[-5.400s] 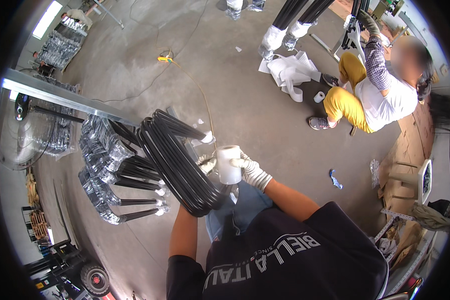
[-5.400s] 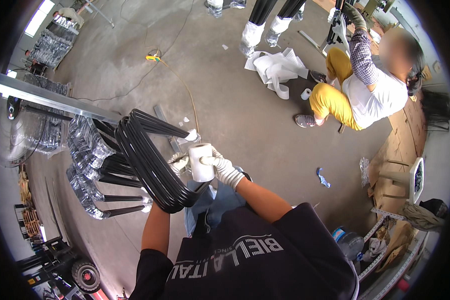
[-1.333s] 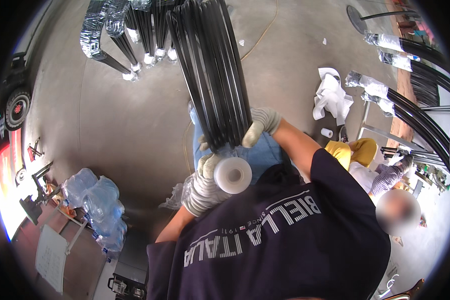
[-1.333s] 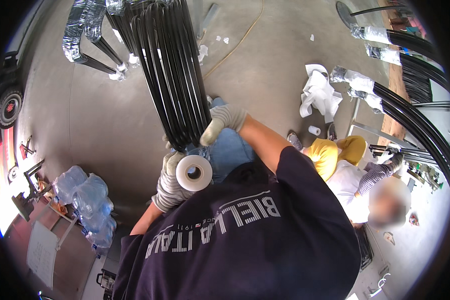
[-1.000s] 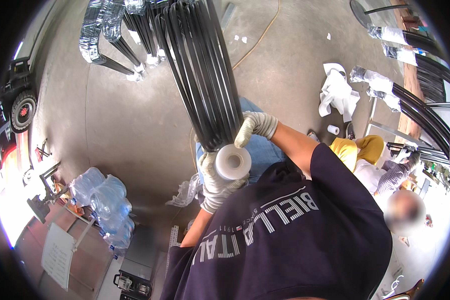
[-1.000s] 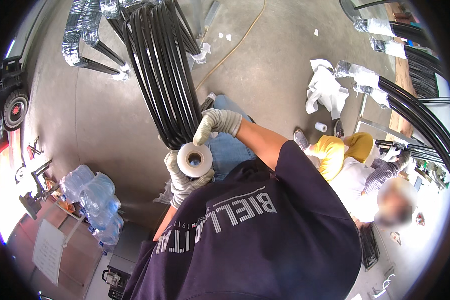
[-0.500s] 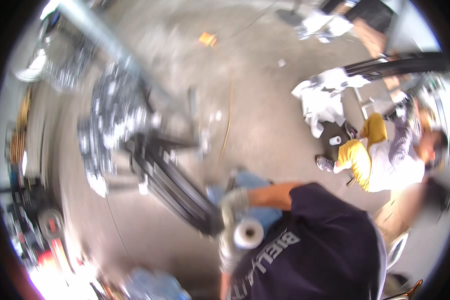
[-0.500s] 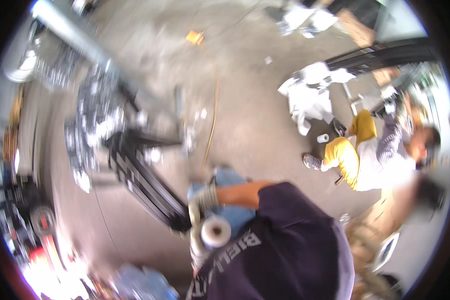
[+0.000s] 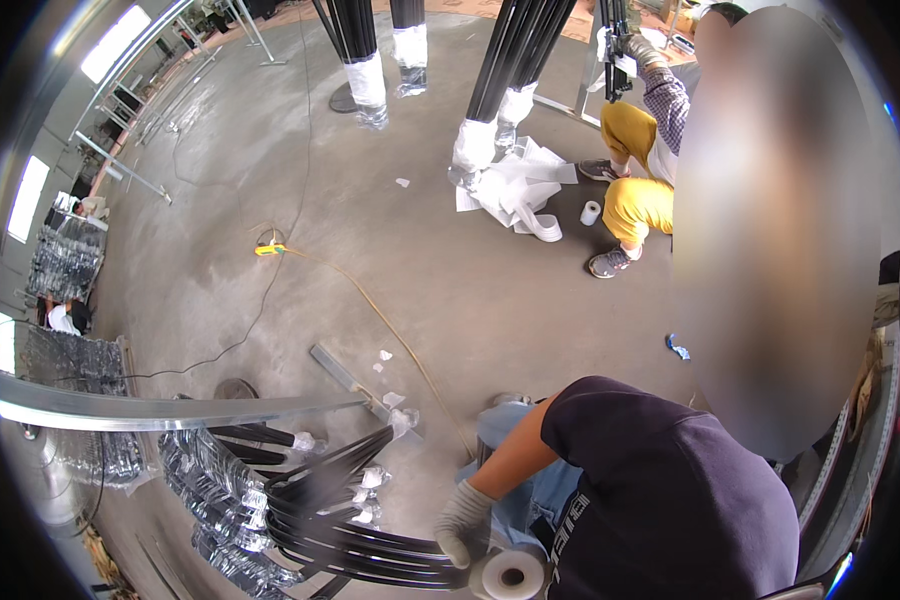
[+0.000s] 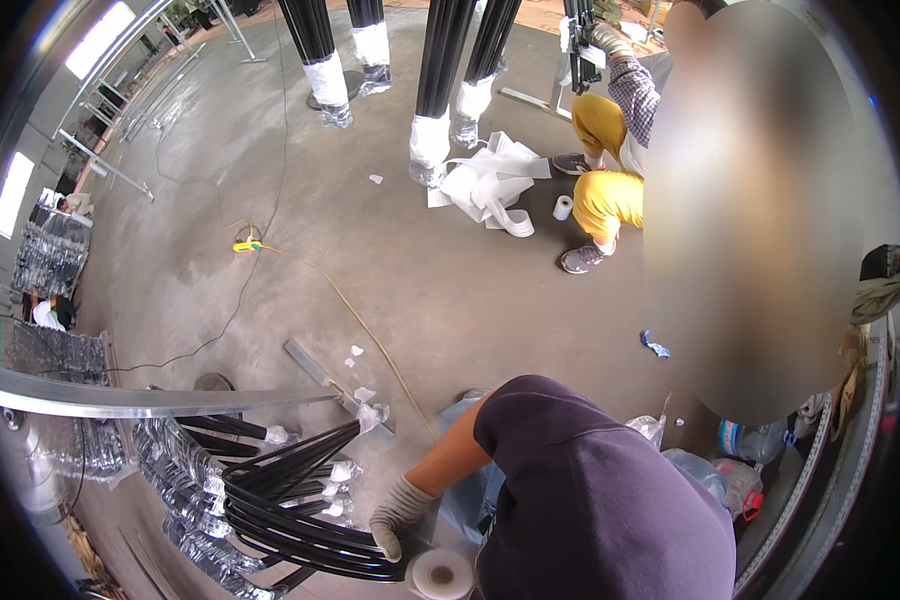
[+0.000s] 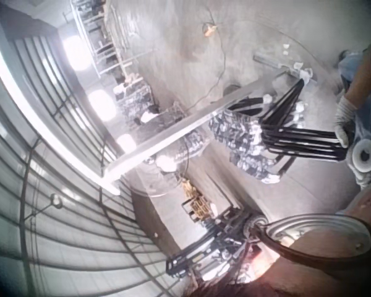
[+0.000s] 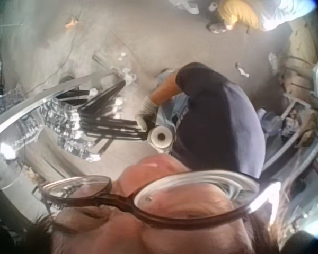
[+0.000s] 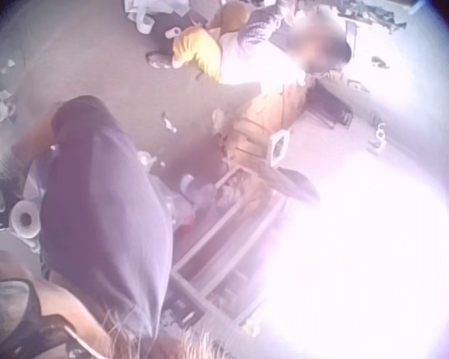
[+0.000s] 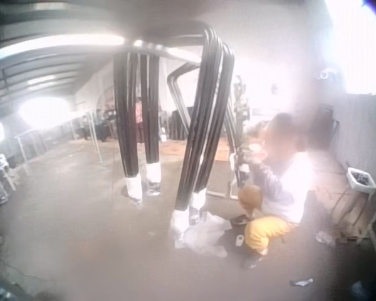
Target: The person wraps bundles of metal chair components with plastic film by hand, then takes individual U-shaped chair frames from a rack and wraps sections of the frames with the film.
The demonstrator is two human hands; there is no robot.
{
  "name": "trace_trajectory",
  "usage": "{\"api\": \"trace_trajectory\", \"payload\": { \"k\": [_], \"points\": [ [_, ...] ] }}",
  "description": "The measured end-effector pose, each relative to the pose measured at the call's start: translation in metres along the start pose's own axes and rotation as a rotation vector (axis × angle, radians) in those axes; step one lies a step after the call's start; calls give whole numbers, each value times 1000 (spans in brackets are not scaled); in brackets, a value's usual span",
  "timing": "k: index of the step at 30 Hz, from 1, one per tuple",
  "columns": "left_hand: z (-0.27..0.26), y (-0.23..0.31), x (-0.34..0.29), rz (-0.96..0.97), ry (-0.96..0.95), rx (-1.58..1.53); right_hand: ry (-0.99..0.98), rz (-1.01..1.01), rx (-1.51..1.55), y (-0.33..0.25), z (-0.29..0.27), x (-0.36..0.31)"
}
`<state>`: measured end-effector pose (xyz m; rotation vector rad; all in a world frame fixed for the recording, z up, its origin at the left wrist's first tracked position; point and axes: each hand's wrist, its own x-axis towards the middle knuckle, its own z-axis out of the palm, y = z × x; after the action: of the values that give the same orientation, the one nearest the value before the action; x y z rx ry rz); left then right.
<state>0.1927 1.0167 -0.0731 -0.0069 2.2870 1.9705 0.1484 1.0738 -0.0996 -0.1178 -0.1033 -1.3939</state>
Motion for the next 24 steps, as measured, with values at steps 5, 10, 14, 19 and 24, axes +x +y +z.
{"api": "trace_trajectory", "payload": {
  "k": [5,10,14,19,24],
  "points": [
    [-2,-7,17,-40,-66,-57,-328,-3,130,4,-22,15],
    [-8,-12,26,-79,-91,-101,86,-42,-136,10,22,13],
    [-2,-14,36,-89,-126,-121,-43,-89,-164,17,-19,32],
    [1,-17,45,-133,-152,-152,31,-97,-135,24,-10,14],
    [13,-17,58,-160,-193,-176,132,-133,-107,34,-3,-8]
  ]
}}
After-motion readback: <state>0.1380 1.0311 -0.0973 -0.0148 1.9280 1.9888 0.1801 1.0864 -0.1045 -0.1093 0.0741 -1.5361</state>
